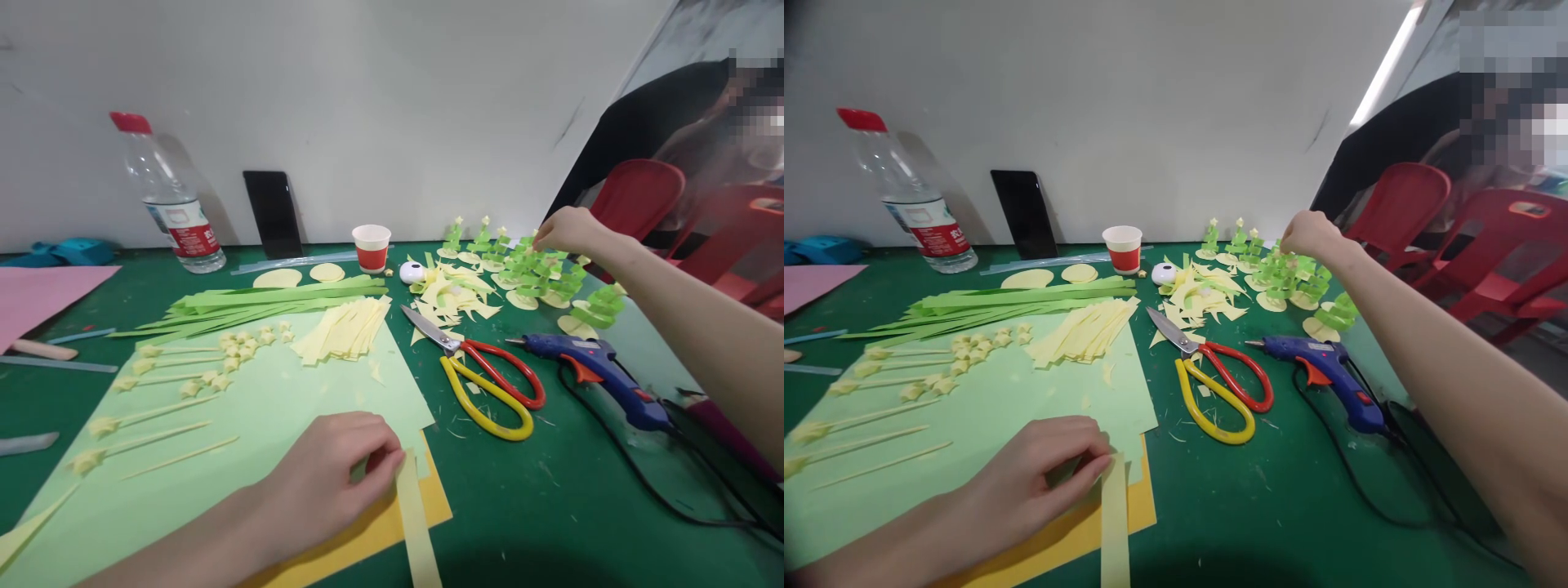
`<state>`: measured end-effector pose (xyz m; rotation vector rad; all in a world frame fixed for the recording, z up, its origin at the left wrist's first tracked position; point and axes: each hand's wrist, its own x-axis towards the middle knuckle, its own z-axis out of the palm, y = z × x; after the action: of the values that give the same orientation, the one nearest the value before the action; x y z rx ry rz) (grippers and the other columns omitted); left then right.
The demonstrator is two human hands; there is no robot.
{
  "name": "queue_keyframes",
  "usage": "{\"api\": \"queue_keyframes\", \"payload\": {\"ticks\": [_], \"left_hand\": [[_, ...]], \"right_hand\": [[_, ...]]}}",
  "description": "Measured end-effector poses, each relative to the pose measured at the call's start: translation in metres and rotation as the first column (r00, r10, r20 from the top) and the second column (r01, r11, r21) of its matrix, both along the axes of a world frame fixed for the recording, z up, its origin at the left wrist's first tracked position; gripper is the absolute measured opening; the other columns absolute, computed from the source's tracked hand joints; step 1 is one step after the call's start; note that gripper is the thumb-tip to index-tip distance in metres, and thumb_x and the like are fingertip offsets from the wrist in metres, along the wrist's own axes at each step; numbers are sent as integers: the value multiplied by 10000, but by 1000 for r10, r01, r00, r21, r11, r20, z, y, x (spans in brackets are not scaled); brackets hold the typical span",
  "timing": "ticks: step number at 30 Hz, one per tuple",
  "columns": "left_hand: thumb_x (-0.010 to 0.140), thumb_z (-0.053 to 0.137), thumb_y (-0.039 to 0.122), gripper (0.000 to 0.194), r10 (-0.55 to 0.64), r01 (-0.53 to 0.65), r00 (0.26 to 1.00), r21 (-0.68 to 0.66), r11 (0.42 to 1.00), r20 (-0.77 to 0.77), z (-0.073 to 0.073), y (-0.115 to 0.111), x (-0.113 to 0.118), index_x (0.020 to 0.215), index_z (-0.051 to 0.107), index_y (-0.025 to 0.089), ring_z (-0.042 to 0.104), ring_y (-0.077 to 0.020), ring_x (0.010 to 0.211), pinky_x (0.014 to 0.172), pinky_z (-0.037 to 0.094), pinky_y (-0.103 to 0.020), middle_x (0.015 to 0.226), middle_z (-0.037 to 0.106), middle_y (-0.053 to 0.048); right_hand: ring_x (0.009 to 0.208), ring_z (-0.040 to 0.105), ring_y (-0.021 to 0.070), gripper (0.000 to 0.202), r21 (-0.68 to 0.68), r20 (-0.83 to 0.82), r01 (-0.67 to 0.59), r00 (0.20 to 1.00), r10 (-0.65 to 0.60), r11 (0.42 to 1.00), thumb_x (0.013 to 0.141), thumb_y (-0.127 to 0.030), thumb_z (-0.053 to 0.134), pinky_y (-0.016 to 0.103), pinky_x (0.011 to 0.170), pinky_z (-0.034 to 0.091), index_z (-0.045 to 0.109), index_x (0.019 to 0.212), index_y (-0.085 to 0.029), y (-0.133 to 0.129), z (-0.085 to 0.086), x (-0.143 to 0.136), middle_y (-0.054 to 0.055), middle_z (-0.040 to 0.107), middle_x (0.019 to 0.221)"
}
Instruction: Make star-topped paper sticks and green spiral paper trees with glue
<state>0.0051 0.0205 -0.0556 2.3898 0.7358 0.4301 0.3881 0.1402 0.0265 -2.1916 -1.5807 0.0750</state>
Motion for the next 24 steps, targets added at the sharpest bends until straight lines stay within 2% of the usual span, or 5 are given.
{"api": "queue_keyframes", "payload": {"ticks": [4,10,18,22,24], "left_hand": [[857,393,191,251,-5,5,1000,-1,1000,-3,-1,0,0,667,555,164,486,-96,534,506,355,-186,591,554,8],[857,392,192,250,-4,4,1000,5,1000,-19,0,0,0,664,547,160,473,-92,534,516,351,-188,590,543,10],[864,365,208,263,14,-13,998,21,1000,-63,3,-1,0,677,545,166,489,-96,548,527,361,-191,605,558,6],[856,382,233,284,36,-28,987,47,999,-159,13,6,-4,617,526,174,494,-107,525,500,353,-201,583,560,6],[842,418,260,295,72,-58,975,75,996,-209,20,11,-11,580,527,181,496,-112,503,480,341,-207,564,564,10]], "right_hand": [[948,551,189,288,-221,137,123,986,-94,968,882,-305,520,383,801,482,525,1117,-138,6,10,-14,82,536,1112],[953,550,188,282,-306,234,153,969,-82,940,885,-307,515,383,806,479,528,1113,-142,4,16,-37,80,536,1113],[971,549,198,283,-221,220,135,972,-85,966,922,-316,437,367,818,466,551,1083,-113,-10,17,-52,71,543,1090],[968,552,205,349,-88,135,129,984,-116,988,954,-310,325,326,785,463,590,1036,-97,-23,29,-60,44,545,1086],[967,551,202,325,10,70,122,990,-122,993,946,-310,354,341,789,467,587,1033,-100,-34,36,-68,48,552,1077]]}}
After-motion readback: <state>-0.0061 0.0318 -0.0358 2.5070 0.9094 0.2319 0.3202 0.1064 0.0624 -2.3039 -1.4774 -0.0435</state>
